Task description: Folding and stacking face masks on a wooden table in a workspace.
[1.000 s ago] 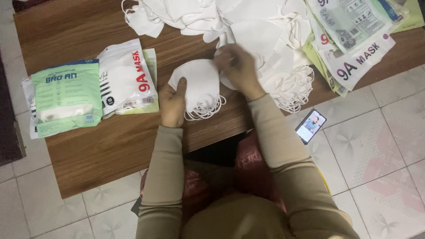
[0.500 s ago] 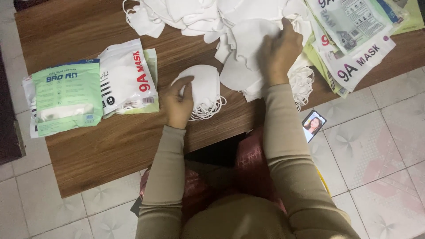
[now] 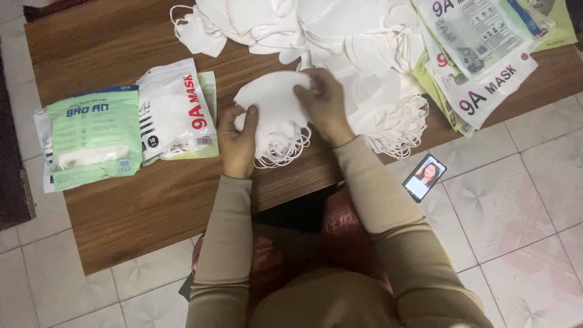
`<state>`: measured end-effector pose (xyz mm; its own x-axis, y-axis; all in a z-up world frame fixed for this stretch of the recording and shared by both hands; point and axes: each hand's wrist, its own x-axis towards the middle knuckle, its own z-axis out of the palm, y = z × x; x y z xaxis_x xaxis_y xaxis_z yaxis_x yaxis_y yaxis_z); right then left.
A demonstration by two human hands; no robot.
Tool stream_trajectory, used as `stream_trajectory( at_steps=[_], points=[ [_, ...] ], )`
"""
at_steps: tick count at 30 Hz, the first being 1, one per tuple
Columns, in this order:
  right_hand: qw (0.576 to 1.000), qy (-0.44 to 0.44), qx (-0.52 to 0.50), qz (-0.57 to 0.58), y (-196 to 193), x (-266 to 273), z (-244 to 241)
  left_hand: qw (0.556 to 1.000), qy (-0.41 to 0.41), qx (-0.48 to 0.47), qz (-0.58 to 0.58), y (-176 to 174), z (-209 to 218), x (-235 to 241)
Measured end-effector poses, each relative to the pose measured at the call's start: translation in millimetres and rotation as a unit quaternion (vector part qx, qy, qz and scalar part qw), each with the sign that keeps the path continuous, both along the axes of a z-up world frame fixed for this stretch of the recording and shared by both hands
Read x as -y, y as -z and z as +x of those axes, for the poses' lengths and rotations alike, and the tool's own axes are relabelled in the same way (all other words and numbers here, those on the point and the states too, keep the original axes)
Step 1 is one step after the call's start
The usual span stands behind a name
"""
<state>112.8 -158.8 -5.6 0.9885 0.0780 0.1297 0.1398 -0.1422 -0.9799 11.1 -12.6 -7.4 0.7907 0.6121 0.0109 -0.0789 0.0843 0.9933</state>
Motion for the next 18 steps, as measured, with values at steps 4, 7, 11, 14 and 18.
stream_trajectory(
  at_steps=[4,7,11,14,18],
  points=[
    [0.997,-0.040,-0.064,-0.024,24,-4,3,1.000,-0.003,-0.011,0.001,5,0,-2],
    [0.992,-0.070,-0.099,0.016,24,-6,3,0.999,-0.013,-0.014,0.049,3,-1,-2],
    [0.991,-0.099,-0.091,0.024,21,-4,4,0.987,-0.003,0.035,0.159,9,0,-4],
    [0.989,-0.123,-0.079,0.030,29,-7,1,0.978,0.021,0.036,0.205,4,-2,1],
    [0.985,-0.158,-0.066,0.035,17,-17,-10,0.983,0.048,-0.005,0.175,8,-4,-3]
  ],
)
